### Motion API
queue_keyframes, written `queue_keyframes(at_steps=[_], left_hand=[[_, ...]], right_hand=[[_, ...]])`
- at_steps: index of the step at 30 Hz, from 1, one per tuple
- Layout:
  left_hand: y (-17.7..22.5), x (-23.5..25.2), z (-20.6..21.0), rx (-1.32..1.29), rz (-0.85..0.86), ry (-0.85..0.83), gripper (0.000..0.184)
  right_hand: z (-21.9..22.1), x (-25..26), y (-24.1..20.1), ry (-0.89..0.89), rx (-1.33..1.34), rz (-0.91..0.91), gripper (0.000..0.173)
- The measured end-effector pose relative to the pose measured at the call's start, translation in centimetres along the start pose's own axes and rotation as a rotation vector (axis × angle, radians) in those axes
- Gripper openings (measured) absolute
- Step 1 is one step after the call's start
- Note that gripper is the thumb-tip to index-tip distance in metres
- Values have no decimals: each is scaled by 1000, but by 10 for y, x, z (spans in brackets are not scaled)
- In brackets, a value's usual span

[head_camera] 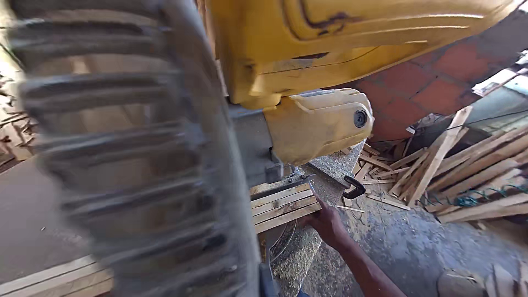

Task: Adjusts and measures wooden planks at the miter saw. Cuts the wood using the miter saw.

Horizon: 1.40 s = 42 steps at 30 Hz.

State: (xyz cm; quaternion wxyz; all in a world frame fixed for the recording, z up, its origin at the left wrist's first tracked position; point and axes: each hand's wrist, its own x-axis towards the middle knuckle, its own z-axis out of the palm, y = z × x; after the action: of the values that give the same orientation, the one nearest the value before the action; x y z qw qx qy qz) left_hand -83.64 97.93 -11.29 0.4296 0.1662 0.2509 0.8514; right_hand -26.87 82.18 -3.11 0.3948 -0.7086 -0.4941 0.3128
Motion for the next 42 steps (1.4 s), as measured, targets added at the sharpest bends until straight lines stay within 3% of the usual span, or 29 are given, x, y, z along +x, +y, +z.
queue_keyframes(at_steps=[2,4,5,8,9,13,15,19,22,25,27,30,32,34,36,39,42], left_hand=[[5,0,13,127,23,109,81],[23,-2,20,274,-33,22,78],[30,-8,51,331,-92,215,67],[55,-5,62,667,-370,285,48],[56,-1,61,756,-424,338,46],[55,15,55,893,-466,408,56],[57,26,47,896,-466,409,57],[68,64,13,809,-413,456,63],[87,96,-13,829,-382,491,73],[106,90,24,1145,-288,512,81],[108,45,87,1526,-18,264,91],[83,-38,148,1759,413,-597,99],[35,-83,167,1776,520,-1057,108],[-14,-109,170,1886,471,-1330,111],[-40,-116,171,2003,478,-1452,108],[-45,-116,170,1980,646,-1468,95],[-45,-117,167,1975,662,-1460,87]], right_hand=[[-5,-2,-10,-3,-46,32,68],[-9,-4,-19,34,-131,54,50],[-10,-4,-25,60,-184,67,47],[-9,5,-51,153,-373,119,68],[-6,8,-62,175,-411,139,68],[10,17,-54,259,-429,156,63],[13,18,-61,172,-451,207,67],[48,21,-69,97,-434,191,55],[78,17,-100,-5,-334,187,50],[107,15,-122,-55,-306,183,48],[118,17,-132,-64,-290,216,46],[120,15,-140,-63,-288,226,49],[122,14,-130,-54,-325,192,54],[123,13,-121,-50,-315,128,55],[117,7,-116,-103,-280,72,51],[99,3,-100,-265,-201,34,68],[97,7,-85,-279,-169,-18,69]])
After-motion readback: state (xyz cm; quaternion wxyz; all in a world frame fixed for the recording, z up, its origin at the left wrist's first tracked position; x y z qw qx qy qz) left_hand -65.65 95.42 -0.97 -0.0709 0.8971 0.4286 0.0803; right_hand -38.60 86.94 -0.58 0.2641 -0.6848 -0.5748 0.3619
